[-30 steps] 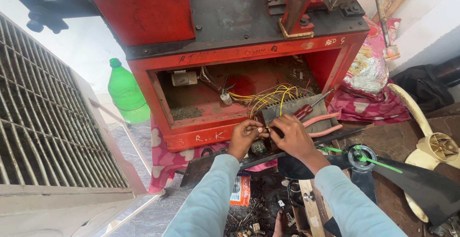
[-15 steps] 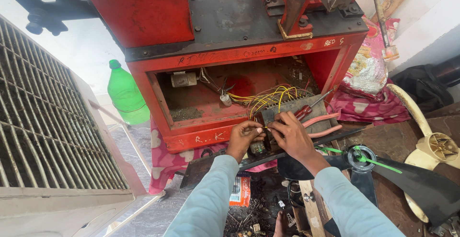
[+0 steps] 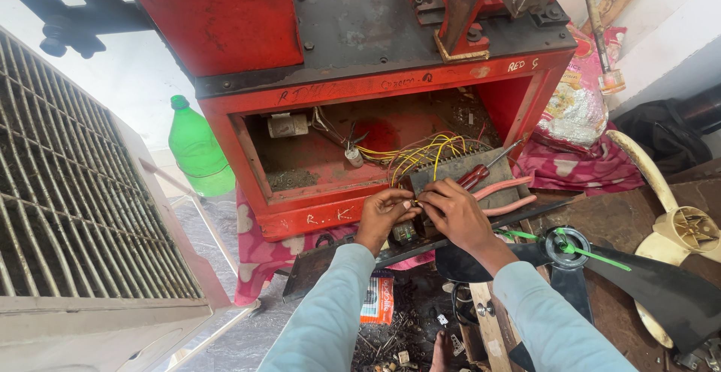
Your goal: The person repairs the wiring inside a red machine, handling yellow wires and a terminal block inside the machine's open compartment. They use a red-handled screwdriver to work on components, pick small fasteners from a pile of screws and parts on the floor, and return to tighten and adjust the wiring.
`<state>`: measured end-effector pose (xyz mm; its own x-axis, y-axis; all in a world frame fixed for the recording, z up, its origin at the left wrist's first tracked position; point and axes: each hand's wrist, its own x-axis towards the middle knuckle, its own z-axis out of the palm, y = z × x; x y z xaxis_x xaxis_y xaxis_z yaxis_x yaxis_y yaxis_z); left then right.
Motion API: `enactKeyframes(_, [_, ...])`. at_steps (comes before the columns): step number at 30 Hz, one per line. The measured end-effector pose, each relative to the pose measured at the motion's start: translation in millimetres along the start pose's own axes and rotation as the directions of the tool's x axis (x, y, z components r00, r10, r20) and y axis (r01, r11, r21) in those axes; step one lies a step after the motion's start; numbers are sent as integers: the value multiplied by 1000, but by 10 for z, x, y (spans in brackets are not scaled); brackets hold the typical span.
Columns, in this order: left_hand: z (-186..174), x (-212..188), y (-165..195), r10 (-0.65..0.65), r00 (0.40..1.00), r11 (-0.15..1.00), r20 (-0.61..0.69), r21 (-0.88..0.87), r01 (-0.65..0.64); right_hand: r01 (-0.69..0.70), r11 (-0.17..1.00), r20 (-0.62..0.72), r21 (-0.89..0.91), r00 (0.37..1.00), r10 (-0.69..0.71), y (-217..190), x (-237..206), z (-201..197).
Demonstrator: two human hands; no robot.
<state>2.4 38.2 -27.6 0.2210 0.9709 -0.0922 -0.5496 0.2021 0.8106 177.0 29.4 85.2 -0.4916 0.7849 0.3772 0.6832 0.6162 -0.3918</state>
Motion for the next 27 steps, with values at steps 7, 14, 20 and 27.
enactKeyframes(7, [-12, -1, -12, -6, 1000, 1000, -26, 2, 6, 3, 1000, -7, -6, 1000, -3, -2, -2, -2])
enactKeyframes(14, [-24, -2, -21, -4, 998, 997, -57, 75, 8, 1, 1000, 0, -15, 1000, -1, -15, 5, -7])
enactKeyframes(20, [-41, 11, -50, -28, 998, 998, -58, 55, 31, -17, 1000, -37, -3, 999, 17, -39, -7, -13])
enactKeyframes(27, [-54, 14, -36, -11, 998, 999, -64, 49, 14, -64, 995, 91, 71, 994, 57, -38, -20, -12])
